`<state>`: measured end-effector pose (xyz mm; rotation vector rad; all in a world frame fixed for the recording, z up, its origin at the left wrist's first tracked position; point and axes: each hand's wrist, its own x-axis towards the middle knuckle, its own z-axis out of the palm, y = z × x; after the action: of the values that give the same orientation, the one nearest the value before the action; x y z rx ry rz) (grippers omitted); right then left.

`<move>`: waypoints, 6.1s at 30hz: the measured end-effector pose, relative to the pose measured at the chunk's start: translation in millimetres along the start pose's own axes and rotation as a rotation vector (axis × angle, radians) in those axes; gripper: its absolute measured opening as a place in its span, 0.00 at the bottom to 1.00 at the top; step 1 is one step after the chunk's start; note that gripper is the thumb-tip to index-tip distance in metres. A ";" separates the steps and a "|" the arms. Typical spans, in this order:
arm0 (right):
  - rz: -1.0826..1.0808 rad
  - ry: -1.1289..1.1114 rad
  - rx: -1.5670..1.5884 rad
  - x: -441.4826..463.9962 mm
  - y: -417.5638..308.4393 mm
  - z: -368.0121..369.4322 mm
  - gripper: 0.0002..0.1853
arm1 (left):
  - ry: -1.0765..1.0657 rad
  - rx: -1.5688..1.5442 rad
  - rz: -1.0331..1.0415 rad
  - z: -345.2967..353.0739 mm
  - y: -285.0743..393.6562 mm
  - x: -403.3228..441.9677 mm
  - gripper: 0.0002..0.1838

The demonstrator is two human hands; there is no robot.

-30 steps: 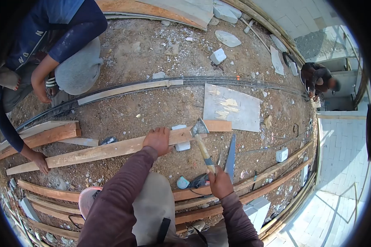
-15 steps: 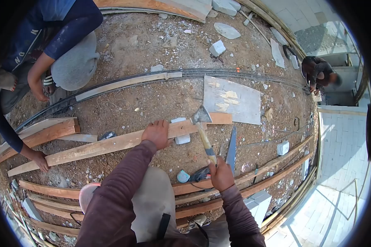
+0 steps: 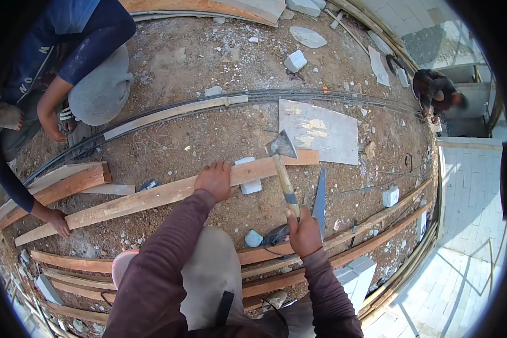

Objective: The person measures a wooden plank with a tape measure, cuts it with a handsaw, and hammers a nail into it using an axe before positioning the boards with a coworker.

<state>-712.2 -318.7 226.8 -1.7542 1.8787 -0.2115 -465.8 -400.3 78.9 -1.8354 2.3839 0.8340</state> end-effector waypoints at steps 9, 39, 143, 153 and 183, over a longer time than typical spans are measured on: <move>-0.251 0.154 0.248 -11.1 29.0 56.2 0.18 | 0.013 0.012 0.015 2.9 -1.1 -3.4 0.36; -0.768 0.886 0.725 -1.2 -120.2 -145.8 0.28 | -0.005 0.003 -0.004 -3.8 4.1 -2.9 0.38; -0.034 -0.926 -0.483 -439.4 16.4 -218.3 0.33 | 0.428 -0.921 -1.270 6.2 389.9 -905.7 0.33; 0.149 -1.062 -0.714 -405.4 -102.1 -207.5 0.32 | 0.071 -1.151 -1.461 72.7 263.2 -899.7 0.30; -0.670 -0.936 -0.740 -230.6 -418.8 151.0 0.26 | 0.815 -1.658 -1.789 -169.8 -19.7 -1099.0 0.26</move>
<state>-275.2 -115.5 364.9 -2.2959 0.6655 1.0094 -58.0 506.1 578.1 -3.3488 -1.4933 1.5916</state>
